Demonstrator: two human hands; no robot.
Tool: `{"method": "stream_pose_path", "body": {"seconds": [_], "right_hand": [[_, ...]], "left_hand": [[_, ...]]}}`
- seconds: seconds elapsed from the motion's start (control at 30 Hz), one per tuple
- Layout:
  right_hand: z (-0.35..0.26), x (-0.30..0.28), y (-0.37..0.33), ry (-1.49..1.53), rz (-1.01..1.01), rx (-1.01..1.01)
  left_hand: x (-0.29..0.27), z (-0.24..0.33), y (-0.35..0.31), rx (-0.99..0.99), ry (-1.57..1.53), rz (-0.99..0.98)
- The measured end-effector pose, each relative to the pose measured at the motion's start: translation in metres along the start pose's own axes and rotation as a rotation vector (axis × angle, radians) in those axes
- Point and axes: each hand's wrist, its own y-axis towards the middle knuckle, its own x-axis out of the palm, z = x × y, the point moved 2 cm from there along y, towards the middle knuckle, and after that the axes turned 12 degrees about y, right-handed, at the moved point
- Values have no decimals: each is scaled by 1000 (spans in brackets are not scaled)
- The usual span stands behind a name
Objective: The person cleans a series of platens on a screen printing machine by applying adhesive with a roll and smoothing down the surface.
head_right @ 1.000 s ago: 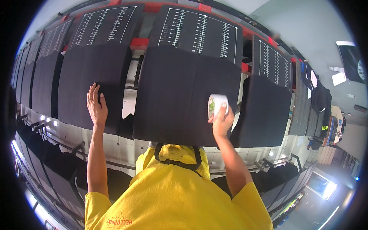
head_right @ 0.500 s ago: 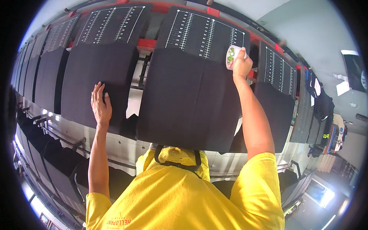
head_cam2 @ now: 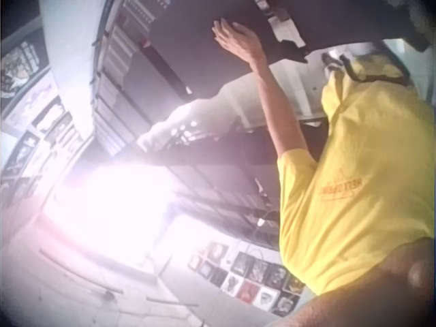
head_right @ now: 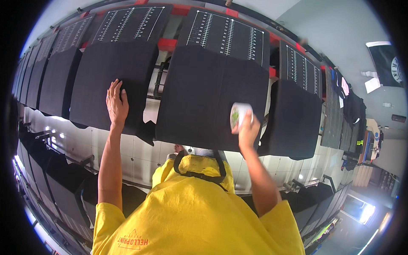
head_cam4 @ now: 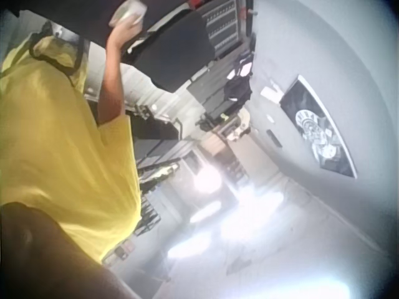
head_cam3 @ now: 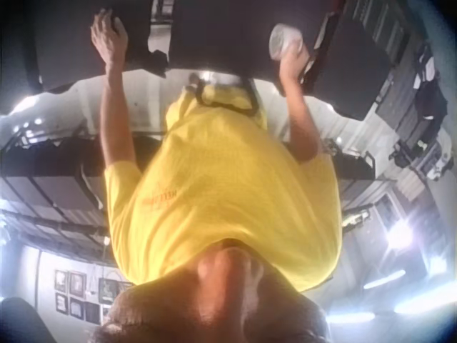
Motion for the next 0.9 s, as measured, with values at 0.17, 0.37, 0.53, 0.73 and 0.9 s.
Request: {"method": "stream_pose_path", "body": {"seconds": [0.17, 0.37, 0.53, 0.73, 0.9], "right_hand": [[16, -15, -82, 54, 22, 93], [16, 6, -38, 41, 67, 53], [3, 34, 32, 2, 74, -32], [-10, 67, 142, 40, 106, -92], [-20, 90, 209, 76, 99, -110]], "left_hand": [[-3, 3, 4, 1, -28, -10], [-2, 3, 5, -7, 4, -45], [-1, 3, 6, -30, 6, -97], [0, 3, 7, -38, 35, -118], [-3, 4, 7, -39, 20, -106]]}}
